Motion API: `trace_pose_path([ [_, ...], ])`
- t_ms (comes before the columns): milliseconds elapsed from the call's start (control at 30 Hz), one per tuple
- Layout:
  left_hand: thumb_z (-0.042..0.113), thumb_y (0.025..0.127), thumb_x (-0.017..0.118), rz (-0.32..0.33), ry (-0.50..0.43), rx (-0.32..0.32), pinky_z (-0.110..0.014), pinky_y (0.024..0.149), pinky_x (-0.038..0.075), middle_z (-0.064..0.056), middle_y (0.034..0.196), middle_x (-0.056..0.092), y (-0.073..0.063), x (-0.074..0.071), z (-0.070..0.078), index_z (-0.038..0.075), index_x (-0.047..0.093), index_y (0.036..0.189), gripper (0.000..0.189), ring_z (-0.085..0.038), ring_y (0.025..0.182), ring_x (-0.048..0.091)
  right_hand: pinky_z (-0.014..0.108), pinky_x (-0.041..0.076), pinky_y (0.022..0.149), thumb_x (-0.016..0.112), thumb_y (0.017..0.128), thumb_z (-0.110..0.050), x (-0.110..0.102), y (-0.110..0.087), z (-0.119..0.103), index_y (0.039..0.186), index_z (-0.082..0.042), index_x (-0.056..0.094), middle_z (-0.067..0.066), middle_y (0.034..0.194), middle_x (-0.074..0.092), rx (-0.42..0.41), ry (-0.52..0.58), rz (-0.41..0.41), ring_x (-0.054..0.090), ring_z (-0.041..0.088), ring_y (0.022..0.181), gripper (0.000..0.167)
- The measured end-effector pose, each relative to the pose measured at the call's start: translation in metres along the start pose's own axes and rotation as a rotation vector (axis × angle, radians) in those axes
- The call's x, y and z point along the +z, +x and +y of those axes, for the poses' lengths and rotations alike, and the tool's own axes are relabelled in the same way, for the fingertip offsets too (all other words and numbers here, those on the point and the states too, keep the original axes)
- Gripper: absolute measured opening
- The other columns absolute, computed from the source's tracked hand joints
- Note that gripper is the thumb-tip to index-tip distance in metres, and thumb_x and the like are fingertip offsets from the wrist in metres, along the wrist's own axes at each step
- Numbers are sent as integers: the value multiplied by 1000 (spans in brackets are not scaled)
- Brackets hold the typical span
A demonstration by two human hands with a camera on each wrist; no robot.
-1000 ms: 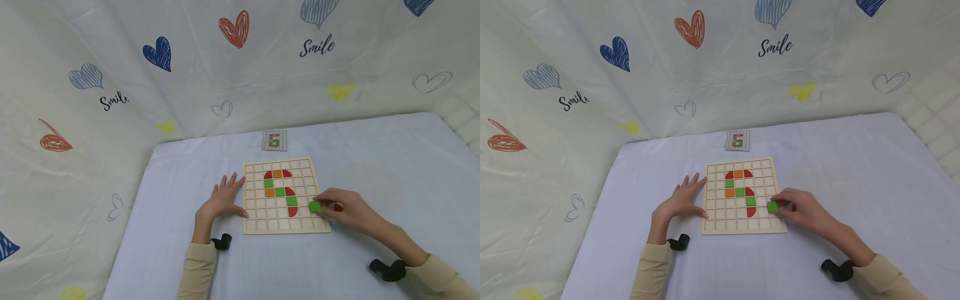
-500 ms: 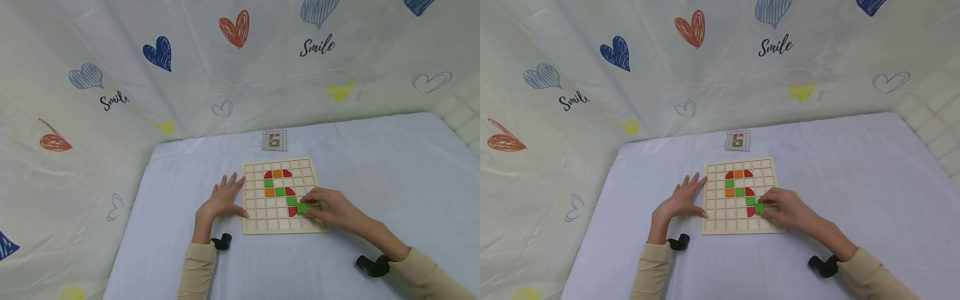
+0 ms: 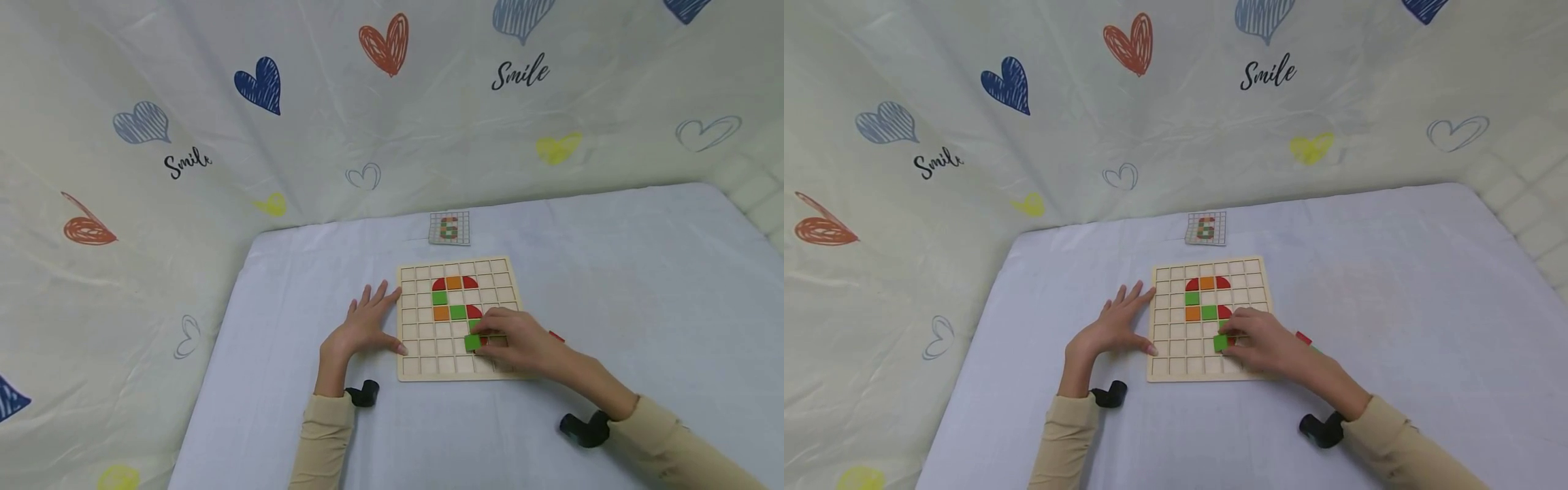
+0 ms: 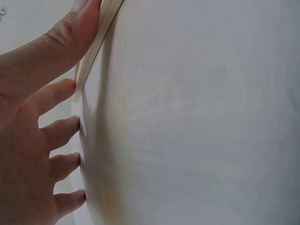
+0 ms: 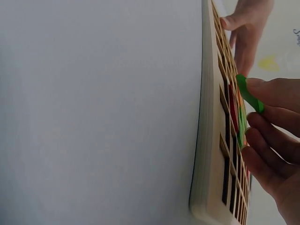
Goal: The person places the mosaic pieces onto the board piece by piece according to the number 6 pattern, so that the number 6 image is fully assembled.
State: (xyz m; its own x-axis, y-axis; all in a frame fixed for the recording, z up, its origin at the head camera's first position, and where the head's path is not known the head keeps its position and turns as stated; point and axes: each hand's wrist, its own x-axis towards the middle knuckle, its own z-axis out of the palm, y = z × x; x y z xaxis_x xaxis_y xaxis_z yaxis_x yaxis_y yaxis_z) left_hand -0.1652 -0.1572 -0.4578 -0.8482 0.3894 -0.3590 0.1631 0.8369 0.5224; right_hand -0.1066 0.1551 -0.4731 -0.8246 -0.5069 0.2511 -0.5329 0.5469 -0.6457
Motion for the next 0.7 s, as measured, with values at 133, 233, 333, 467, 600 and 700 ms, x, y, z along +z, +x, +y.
trace_pose_path([
  [133, 37, 71, 95, -2, 0, 2, -60, 128, 0, -6, 174, 6, 1, 1, -1, 24, 27, 165, 117, -36, 160, -7, 26, 56, 73, 89, 78, -8, 4, 5, -3, 102, -10, 78, -4, 95, 69, 7, 1, -29, 61, 15, 84, 27],
  [233, 38, 71, 95, 2, 1, 6, -60, 128, 0, -6, 174, 6, 1, 1, -1, 24, 27, 165, 117, -36, 160, -7, 26, 56, 74, 87, 81, -12, 5, 9, -5, 104, -11, 78, -4, 98, 70, 41, -8, -63, 60, 14, 86, 25],
  [333, 38, 71, 95, 4, -1, 7, -60, 128, 0, -5, 174, 6, 1, 1, 0, 24, 27, 165, 117, -35, 160, -7, 25, 56, 74, 86, 83, -13, 7, 10, -6, 105, -12, 78, -4, 99, 69, 62, -19, -87, 59, 14, 89, 23],
  [467, 38, 71, 95, 4, -4, 4, -60, 128, -1, -5, 174, 6, 1, 1, 1, 24, 27, 165, 117, -35, 161, -7, 25, 54, 74, 86, 83, -12, 11, 11, -6, 104, -11, 77, -4, 97, 66, 67, -40, -101, 58, 14, 89, 23],
  [600, 38, 71, 95, 5, 0, 1, -60, 128, 0, -6, 174, 7, 1, 0, 0, 23, 28, 165, 117, -35, 160, -6, 25, 54, 74, 86, 83, -12, 13, 13, -7, 104, -11, 77, -4, 96, 64, 71, -57, -115, 56, 12, 89, 23],
  [700, 38, 71, 95, 1, 0, -5, -60, 128, 0, -5, 174, 6, 1, 1, -1, 24, 27, 165, 117, -35, 160, -7, 25, 54, 74, 85, 82, -11, 14, 13, -8, 104, -9, 77, -3, 97, 64, 72, -70, -125, 55, 12, 89, 24],
])
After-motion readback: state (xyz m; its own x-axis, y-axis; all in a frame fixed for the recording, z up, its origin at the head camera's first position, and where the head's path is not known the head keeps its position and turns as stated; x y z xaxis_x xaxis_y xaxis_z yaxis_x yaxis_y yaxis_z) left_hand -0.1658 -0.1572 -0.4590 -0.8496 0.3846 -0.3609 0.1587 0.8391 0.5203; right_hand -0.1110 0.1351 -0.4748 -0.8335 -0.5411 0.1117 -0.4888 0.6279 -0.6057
